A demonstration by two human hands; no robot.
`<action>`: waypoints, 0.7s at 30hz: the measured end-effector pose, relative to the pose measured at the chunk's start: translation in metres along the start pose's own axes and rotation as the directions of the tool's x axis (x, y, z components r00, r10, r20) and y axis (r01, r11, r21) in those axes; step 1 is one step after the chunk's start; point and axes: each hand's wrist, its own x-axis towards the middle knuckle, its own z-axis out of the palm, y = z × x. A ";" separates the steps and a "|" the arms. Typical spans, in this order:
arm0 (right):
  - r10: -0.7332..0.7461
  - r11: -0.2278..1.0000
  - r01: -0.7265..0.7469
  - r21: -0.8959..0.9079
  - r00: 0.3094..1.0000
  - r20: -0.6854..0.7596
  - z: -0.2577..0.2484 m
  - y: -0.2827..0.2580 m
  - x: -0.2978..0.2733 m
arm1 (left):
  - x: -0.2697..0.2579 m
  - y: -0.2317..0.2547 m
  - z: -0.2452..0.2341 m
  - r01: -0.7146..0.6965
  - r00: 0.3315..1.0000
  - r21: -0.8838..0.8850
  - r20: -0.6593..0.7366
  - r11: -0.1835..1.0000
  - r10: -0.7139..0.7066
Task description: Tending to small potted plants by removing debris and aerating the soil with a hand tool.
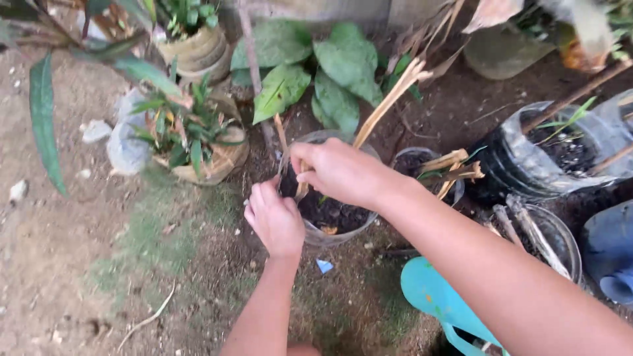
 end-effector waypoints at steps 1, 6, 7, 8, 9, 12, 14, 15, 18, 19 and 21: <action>-0.015 1.000 0.016 -0.006 1.000 0.007 0.008 0.005 0.004 | -0.001 -0.002 0.003 0.012 1.000 0.002 -0.013 1.000 -0.012; -0.021 0.999 0.021 0.044 1.000 -0.009 0.006 0.008 0.003 | -0.002 -0.011 0.016 -0.015 0.996 -0.013 -0.086 1.000 0.014; -0.037 0.998 0.037 0.047 0.999 -0.004 0.005 0.012 0.000 | -0.002 -0.011 0.012 -0.007 0.995 -0.003 -0.098 1.000 0.006; -0.020 0.997 0.019 0.070 1.000 0.006 0.004 0.016 -0.003 | -0.002 -0.010 0.008 -0.019 0.996 -0.017 -0.089 1.000 0.018; -0.006 0.996 0.004 0.085 1.000 0.021 0.002 0.018 -0.006 | -0.003 -0.009 0.003 -0.025 0.996 -0.036 -0.085 0.999 0.022; -0.013 0.994 0.011 0.108 1.000 0.013 0.000 0.020 -0.018 | 0.001 0.005 -0.021 0.037 0.997 -0.056 -0.070 0.998 -0.040; -0.042 0.992 0.043 0.119 0.999 -0.014 -0.010 0.016 -0.026 | 0.007 0.011 -0.034 0.235 0.971 -0.061 0.049 0.970 -0.232; -0.042 0.990 0.048 0.129 0.998 -0.049 -0.018 0.016 -0.031 | 0.010 0.016 -0.039 0.412 0.899 -0.058 0.189 0.909 -0.395; -0.102 0.978 0.122 0.171 0.988 -0.118 -0.033 0.018 -0.039 | 0.017 0.019 -0.044 0.519 0.826 -0.059 0.289 0.853 -0.483; -0.117 0.977 0.135 0.168 0.987 -0.110 -0.035 0.019 -0.043 | 0.020 0.032 -0.054 0.528 0.824 -0.062 0.278 0.847 -0.494; -0.042 0.967 0.106 0.232 0.963 -0.266 -0.038 0.022 -0.053 | 0.025 0.056 -0.074 0.640 0.743 -0.105 0.333 0.761 -0.580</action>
